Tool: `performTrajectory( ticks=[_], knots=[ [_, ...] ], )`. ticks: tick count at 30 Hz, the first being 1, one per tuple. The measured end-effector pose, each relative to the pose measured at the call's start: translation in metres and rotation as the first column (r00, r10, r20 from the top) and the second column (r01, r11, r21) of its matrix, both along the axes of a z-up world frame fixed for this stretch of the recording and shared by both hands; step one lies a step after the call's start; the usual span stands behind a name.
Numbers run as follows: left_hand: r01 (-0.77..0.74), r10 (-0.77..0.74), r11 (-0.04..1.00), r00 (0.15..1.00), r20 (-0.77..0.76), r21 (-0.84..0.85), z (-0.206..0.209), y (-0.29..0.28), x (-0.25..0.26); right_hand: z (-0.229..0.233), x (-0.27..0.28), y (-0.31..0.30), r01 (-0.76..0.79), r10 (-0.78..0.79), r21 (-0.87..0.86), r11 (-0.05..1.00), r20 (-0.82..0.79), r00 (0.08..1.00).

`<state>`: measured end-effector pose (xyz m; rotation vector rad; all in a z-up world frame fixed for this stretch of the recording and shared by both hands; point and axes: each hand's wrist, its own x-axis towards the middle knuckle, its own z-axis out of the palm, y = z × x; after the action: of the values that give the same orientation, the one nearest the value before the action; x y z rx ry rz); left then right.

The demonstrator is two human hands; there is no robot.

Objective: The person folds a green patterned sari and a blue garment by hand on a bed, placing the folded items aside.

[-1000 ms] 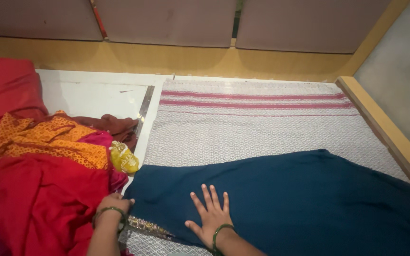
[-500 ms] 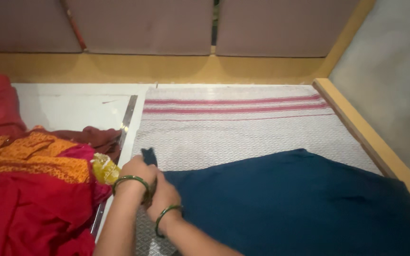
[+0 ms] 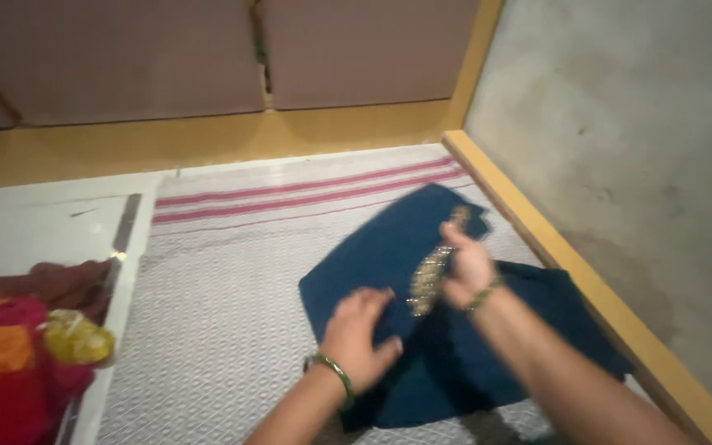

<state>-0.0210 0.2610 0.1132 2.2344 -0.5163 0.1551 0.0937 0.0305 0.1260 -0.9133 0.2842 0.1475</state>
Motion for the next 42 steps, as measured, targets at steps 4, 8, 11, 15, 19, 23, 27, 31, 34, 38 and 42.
performTrajectory(
  ticks=[4,8,11,15,19,23,27,31,34,38,42],
  knots=[
    [0.21,-0.171,0.906,0.976,-0.134,0.368,-0.029,-0.038,-0.03,-0.012,-0.028,-0.132,0.243,-0.247,-0.072,0.967,-0.06,0.967],
    [0.287,-0.109,0.788,0.936,-0.335,0.545,-0.086,-0.062,-0.037,-0.09,-0.055,-0.219,0.416,-0.44,-0.146,0.898,-0.232,0.868],
    [0.199,-0.046,0.812,0.959,-0.28,0.548,-0.129,-0.067,-0.036,-0.132,-0.05,-0.252,0.493,-0.51,-0.142,0.859,-0.34,0.79],
    [0.057,-0.007,0.893,0.993,-0.114,0.446,-0.158,-0.057,-0.044,-0.149,-0.033,-0.261,0.503,-0.483,-0.063,0.862,-0.405,0.776],
    [0.058,-0.029,0.934,0.996,-0.085,0.353,-0.158,-0.059,-0.052,-0.142,-0.032,-0.252,0.459,-0.44,-0.04,0.888,-0.366,0.82],
    [-0.071,0.108,0.966,0.985,-0.136,0.248,-0.153,-0.064,-0.059,-0.118,-0.041,-0.256,0.466,-0.45,-0.01,0.885,-0.275,0.85],
    [-0.052,0.067,0.94,0.997,-0.035,0.339,-0.157,-0.062,-0.056,-0.113,-0.049,-0.274,0.361,-0.358,0.176,0.916,-0.05,0.932],
    [0.02,-0.023,0.933,1.0,0.006,0.359,-0.165,-0.064,-0.052,-0.125,-0.053,-0.288,0.424,-0.411,0.165,0.891,-0.105,0.905],
    [0.098,-0.097,0.902,0.995,-0.024,0.421,-0.167,-0.066,-0.053,-0.146,-0.061,-0.297,0.547,-0.495,-0.007,0.837,-0.435,0.752],
    [0.135,-0.076,0.846,0.988,-0.133,0.516,-0.161,-0.065,-0.053,-0.179,-0.059,-0.319,0.213,-0.369,-0.334,0.918,-0.528,0.765],
    [0.144,-0.051,0.807,0.983,-0.174,0.573,-0.147,-0.067,-0.055,-0.193,-0.054,-0.319,0.06,-0.417,-0.662,0.747,-0.397,0.818]
  ],
)
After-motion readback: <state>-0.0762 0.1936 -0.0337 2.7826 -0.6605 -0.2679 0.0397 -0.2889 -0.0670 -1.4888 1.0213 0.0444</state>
